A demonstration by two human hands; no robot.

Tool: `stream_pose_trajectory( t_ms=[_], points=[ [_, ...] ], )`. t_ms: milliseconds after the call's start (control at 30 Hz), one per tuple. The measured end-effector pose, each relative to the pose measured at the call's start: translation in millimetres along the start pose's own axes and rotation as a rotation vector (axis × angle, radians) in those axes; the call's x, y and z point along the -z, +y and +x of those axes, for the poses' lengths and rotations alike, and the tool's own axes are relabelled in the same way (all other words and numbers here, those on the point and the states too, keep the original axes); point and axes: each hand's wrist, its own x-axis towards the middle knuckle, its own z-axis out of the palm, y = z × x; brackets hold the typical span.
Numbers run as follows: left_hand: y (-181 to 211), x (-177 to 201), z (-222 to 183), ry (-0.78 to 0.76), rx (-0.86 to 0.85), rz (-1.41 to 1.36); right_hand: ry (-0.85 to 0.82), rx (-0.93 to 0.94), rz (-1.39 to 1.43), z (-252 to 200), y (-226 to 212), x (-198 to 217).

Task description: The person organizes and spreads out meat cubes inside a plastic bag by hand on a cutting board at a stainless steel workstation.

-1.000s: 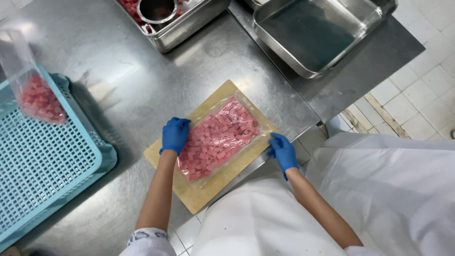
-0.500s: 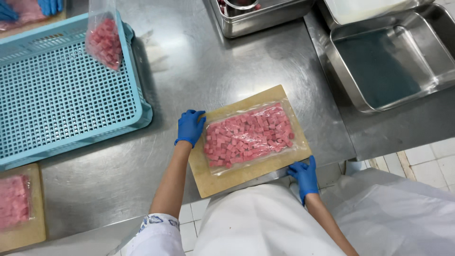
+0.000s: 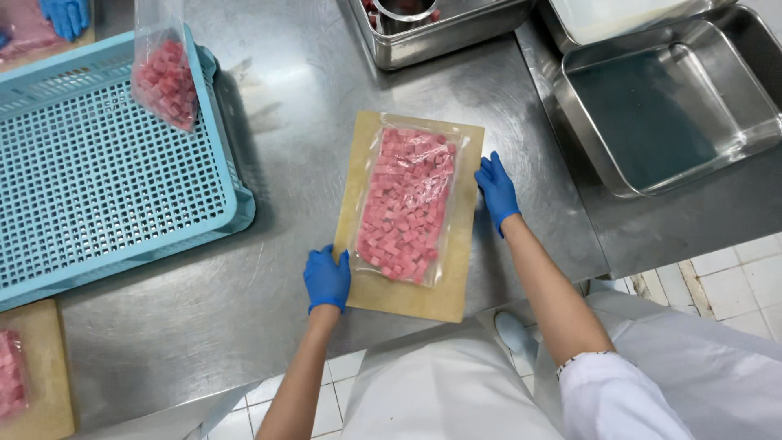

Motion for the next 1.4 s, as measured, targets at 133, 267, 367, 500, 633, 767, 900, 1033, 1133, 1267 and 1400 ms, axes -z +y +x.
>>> stream_pose_trajectory(
  t_ms=[133, 267, 367, 500, 633, 767, 900, 1033, 1133, 1267, 1400],
  points=[
    [11.6, -28.0, -59.3, -0.105, 0.033, -0.103, 0.025, 0.09, -0.186, -28.8, 3.7, 4.7],
    [29.2, -43.9, -108.7, -0.254, 0.071, -0.309, 0.079, 0.187, -0.386, -105.5, 15.7, 24.4],
    [41.8, -28.4, -102.1, -0.151, -0.106, -0.215, 0.136, 0.199, -0.444, -142.6, 29.5, 55.5],
    [62.0, -8.6, -77.9, -0.042, -0.485, -0.156, 0.077, 0.157, -0.478, -172.5, 4.5, 68.0],
    [111.8, -5.3, -61.4, -0.033, -0.917, -0.181, -0.111, 0.29, -0.616, -179.8, 3.3, 55.0],
    [146.1, -28.7, -52.9, -0.15, -1.116, 0.013, -0.319, 0.388, -0.703, -166.6, 6.2, 53.8],
    [144.6, -63.0, -46.2, -0.129, -1.169, 0.075, -0.372, 0.354, -0.607, -173.6, -20.2, 61.0],
    [138.1, -73.8, -48.7, -0.099, -1.181, 0.074, -0.349, 0.349, -0.595, -175.1, -9.7, 62.4],
    [137.2, -84.5, -41.7, -0.075, -1.181, 0.048, -0.323, 0.374, -0.635, -166.5, 5.8, 58.5],
    [136.4, -92.6, -41.2, -0.027, -1.183, 0.072, -0.225, 0.384, -0.675, -167.6, 22.4, 53.6],
    [138.5, -81.0, -41.2, -0.066, -1.183, 0.077, -0.248, 0.334, -0.589, -175.3, 0.9, 58.5]
  ],
)
